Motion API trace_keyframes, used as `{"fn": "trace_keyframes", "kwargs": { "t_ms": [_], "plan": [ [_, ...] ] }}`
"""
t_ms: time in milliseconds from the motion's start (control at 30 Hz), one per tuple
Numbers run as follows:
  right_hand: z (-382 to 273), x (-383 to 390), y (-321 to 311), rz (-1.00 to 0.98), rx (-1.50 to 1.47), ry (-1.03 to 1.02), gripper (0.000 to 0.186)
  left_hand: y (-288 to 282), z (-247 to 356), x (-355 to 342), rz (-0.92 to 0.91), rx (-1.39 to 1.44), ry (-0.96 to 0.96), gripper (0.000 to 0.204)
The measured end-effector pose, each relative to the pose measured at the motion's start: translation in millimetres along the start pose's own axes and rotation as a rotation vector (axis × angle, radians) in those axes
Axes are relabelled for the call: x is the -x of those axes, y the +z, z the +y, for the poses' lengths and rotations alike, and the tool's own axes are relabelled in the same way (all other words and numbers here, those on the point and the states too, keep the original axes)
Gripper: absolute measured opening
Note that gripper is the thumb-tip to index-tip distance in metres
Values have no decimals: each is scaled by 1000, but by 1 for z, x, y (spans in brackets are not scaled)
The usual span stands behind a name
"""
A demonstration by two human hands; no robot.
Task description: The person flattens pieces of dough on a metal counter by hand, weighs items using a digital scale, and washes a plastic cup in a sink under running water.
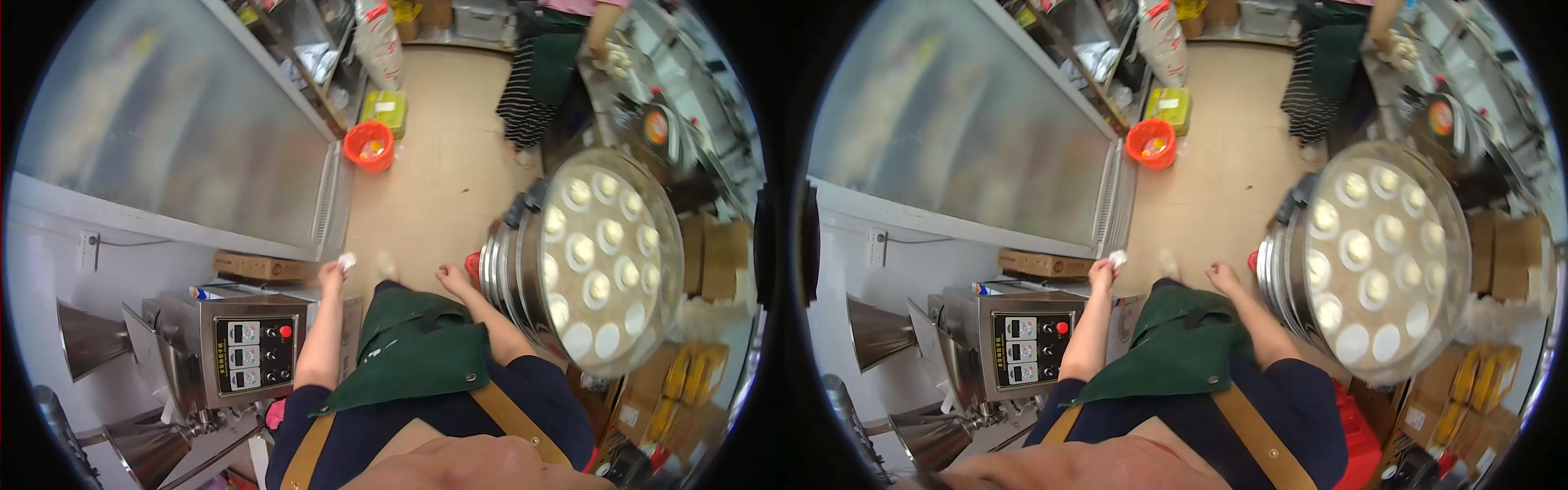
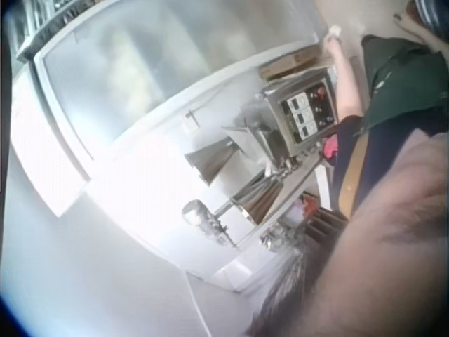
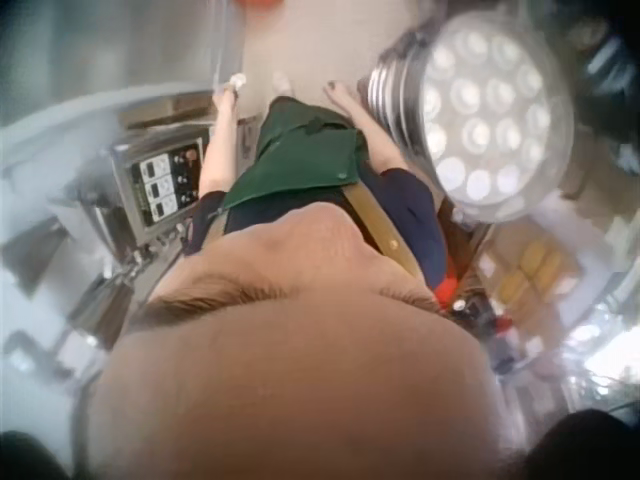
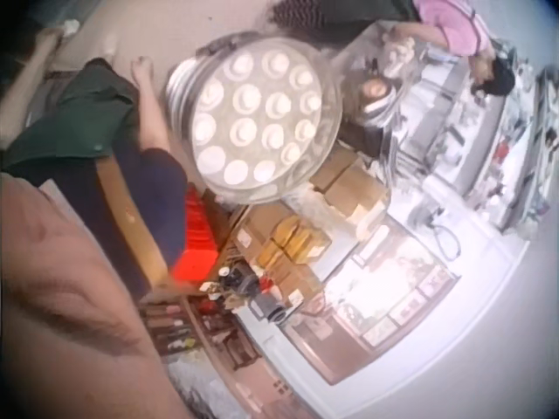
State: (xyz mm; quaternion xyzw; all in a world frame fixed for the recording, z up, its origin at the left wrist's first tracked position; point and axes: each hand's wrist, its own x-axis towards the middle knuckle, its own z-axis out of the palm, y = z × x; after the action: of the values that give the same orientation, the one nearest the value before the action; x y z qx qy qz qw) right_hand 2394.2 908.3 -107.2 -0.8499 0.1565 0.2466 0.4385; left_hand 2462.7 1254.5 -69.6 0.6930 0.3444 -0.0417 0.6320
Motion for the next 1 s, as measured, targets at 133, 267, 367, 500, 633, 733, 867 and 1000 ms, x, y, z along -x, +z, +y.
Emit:
{"fn": "trace_keyframes", "kwargs": {
  "t_ms": [133,267,367,500,633,733,867,1000],
  "plan": [
    [-39,-69,-10,-69,40,-41,46,63,16,-124,-8,42,-65,20],
    [57,-133,-41,112,91,90,35,159,77,-226,-112,-35,-59,19],
    [41,-128,-88,258,165,412,37,187,123,-297,-117,-154,-74,19],
    [-7,-113,-130,453,-191,529,28,243,163,-383,-183,-304,-143,30],
    [-3,-119,-115,456,-405,609,23,300,170,-443,-26,-353,-131,46],
    [-41,-163,-127,301,-512,686,24,275,137,-517,-199,-544,227,36],
    [49,-183,-117,271,-390,868,27,341,179,-459,-440,-759,13,16],
    [50,-309,-220,226,-402,867,26,377,217,-457,-460,-724,-148,7]
  ]
}}
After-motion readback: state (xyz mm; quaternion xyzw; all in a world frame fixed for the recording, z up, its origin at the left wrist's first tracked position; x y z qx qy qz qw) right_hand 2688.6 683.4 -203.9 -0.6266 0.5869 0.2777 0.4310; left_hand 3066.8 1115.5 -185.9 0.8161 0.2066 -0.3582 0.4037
